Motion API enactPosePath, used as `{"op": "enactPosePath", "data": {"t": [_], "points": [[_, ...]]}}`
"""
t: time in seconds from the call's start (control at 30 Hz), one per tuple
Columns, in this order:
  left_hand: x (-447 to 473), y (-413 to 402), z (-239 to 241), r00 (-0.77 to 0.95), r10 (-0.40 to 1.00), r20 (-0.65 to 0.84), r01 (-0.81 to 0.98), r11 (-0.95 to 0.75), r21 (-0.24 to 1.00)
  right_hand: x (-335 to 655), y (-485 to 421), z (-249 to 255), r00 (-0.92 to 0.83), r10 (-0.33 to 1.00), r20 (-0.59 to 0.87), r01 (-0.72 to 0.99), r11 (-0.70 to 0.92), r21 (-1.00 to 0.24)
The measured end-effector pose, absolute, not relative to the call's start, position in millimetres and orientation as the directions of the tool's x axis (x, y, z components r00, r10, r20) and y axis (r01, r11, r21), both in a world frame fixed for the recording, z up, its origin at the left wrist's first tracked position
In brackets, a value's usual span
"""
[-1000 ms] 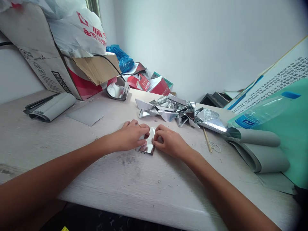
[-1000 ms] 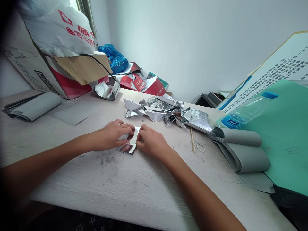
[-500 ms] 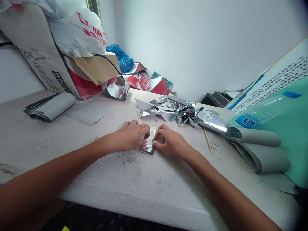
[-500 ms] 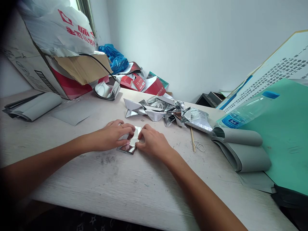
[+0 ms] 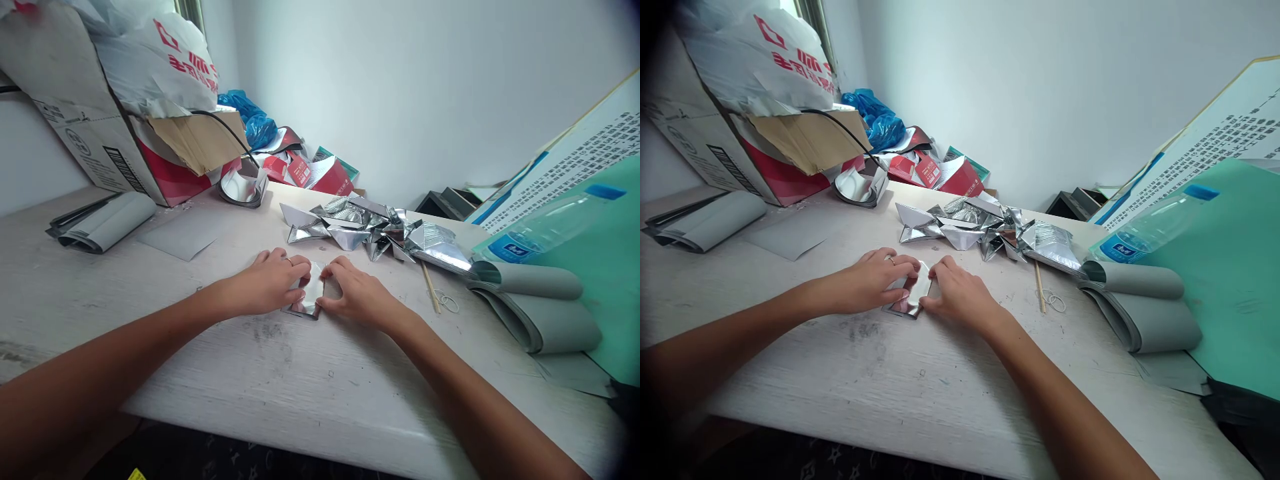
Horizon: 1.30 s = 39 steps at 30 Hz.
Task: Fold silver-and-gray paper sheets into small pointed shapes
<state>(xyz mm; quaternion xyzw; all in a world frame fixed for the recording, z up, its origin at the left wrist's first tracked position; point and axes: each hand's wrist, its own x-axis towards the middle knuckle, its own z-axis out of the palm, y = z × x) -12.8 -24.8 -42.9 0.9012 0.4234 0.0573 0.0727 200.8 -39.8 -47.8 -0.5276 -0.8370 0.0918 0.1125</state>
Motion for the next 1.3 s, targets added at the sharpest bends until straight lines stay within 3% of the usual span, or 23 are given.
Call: {"op": "enactPosePath", "data": {"t": [0.93, 1.3], "points": [[-18.3, -22.5, -39.7, 0.657, 0.754, 0.004, 0.728, -0.636, 0.255, 202.5, -46.6, -41.4, -0.454, 0.891, 0.025, 0.864, 0.447, -0.232], [-20.7, -22.7, -35.5, 0.667, 0.745, -0.035, 0.725, -0.636, 0.264, 210.3, -42.3, -45.2, -0.521, 0.849, 0.084, 0.814, 0.524, -0.251]]}}
